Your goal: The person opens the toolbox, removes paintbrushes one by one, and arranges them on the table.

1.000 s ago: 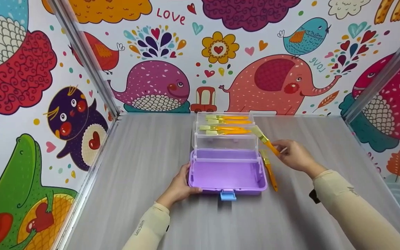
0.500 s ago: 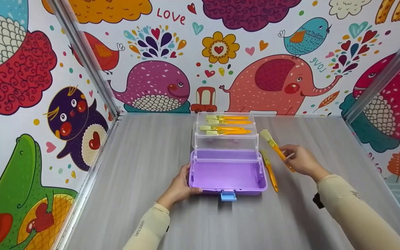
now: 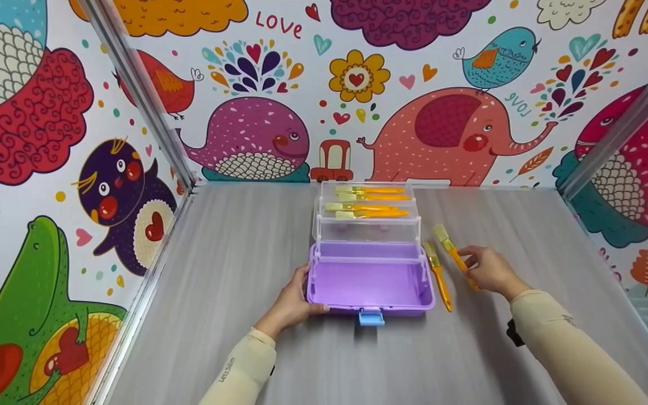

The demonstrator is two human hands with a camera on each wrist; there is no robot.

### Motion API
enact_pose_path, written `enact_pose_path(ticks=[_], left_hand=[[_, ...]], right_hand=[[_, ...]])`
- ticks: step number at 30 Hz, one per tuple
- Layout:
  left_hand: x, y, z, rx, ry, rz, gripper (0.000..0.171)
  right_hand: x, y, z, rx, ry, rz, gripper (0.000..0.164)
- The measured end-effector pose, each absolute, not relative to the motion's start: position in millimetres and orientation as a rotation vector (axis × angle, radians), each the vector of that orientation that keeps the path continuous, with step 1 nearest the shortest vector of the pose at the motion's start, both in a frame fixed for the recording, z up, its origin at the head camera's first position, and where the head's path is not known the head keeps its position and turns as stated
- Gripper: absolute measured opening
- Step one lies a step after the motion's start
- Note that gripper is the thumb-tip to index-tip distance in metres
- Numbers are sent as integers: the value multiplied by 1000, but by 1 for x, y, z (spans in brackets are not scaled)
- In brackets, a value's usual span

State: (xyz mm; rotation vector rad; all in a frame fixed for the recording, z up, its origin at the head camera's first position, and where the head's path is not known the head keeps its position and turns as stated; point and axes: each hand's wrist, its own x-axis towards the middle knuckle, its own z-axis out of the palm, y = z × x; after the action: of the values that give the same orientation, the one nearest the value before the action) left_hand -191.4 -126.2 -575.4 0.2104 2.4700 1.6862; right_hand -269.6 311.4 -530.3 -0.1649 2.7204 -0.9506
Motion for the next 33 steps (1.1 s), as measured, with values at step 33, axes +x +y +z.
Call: enact_pose_path(ticks=[33], left_hand=[[-193, -127, -577, 197, 2471, 1689, 103]], right_hand=[[-264, 300, -565, -2, 2676, -934, 48]])
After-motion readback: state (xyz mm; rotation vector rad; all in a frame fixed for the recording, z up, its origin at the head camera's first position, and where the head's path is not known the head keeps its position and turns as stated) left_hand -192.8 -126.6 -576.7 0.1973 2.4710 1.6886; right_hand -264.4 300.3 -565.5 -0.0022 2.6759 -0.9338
